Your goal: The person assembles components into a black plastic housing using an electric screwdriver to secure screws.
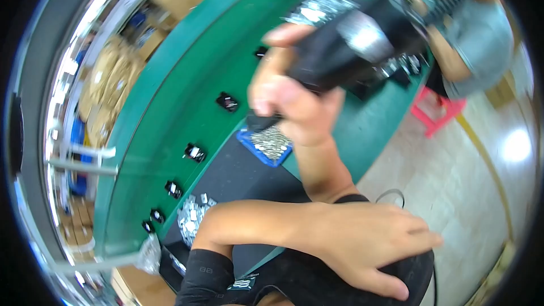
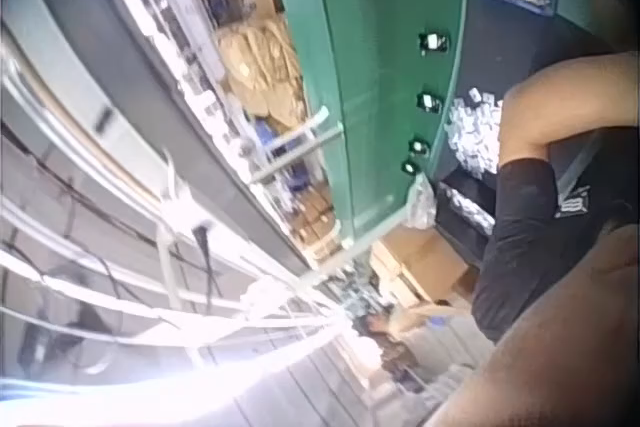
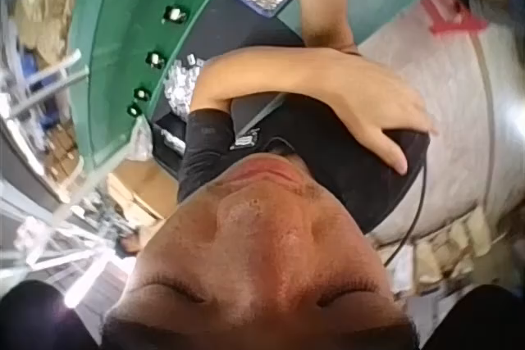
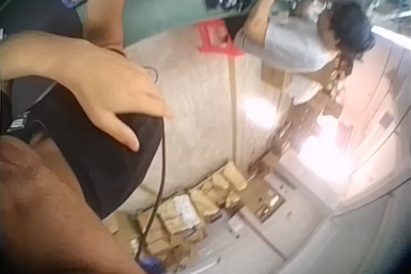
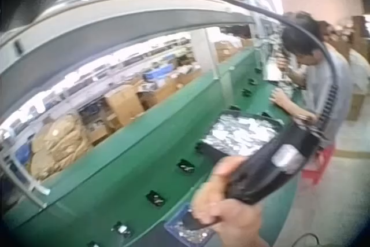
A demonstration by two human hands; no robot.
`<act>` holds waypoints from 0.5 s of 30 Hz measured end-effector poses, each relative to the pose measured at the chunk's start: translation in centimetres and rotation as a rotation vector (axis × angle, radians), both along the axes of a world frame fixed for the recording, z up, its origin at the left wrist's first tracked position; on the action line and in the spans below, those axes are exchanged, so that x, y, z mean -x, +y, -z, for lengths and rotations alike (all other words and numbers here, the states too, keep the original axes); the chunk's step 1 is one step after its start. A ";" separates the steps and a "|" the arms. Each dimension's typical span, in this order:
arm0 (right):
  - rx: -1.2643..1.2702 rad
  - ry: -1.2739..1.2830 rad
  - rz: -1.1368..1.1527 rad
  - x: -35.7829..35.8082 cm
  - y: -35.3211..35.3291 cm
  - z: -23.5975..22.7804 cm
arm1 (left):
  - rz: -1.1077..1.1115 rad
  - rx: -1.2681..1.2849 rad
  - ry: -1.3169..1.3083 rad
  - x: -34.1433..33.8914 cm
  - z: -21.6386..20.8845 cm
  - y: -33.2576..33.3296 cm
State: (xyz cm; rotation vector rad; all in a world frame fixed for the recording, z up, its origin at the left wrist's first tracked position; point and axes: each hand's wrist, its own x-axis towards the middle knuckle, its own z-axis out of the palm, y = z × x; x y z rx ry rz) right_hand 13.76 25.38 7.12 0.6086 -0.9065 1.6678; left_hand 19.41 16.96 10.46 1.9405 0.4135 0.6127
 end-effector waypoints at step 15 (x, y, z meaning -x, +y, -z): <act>0.058 -0.181 -0.208 2.4 0.2 1.0 | 0.282 0.069 -2.003 7.4 4.6 9.0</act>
